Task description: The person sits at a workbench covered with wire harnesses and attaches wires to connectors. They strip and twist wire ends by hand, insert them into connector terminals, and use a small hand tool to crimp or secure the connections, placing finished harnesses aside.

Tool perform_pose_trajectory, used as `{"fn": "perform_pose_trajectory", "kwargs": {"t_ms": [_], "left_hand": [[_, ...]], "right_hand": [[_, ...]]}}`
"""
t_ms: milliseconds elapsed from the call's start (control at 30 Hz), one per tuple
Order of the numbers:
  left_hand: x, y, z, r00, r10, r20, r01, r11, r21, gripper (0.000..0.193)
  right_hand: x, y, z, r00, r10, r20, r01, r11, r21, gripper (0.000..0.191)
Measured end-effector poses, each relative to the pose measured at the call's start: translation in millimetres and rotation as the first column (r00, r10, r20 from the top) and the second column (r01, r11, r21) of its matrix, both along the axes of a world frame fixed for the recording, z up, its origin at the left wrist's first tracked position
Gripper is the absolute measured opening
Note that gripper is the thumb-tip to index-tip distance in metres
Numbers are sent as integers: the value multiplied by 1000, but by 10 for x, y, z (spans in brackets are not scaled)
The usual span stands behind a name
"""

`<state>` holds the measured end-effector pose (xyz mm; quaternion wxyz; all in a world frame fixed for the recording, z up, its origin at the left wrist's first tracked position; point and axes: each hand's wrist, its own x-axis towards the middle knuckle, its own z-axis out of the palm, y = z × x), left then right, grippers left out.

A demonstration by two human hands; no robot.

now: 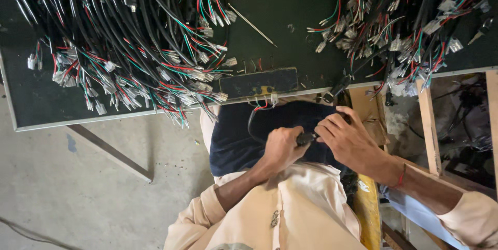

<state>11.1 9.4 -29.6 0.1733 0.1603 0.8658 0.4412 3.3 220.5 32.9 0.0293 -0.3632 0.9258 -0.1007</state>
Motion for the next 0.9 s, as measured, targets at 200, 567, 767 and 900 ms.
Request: {"fn": "perform_pose_trajectory", "kwargs": {"t_ms": [200,567,767,900], "left_hand": [[65,-19,25,952,-38,-303,10,996,-93,27],[17,-43,61,966,-2,-257,0,1000,-9,23],[-81,-107,147,998,-21,-54,26,994,104,20],[-74,-51,248,990,10,-142,10,990,141,21]], "right_hand": [[38,6,-317,38,-362,932,592,759,271,30],[37,-32,-215,340,-358,870,573,812,110,27],[-111,-98,233,993,97,62,-99,995,34,27],[-228,-9,506,979,181,95,-190,977,96,26]]}}
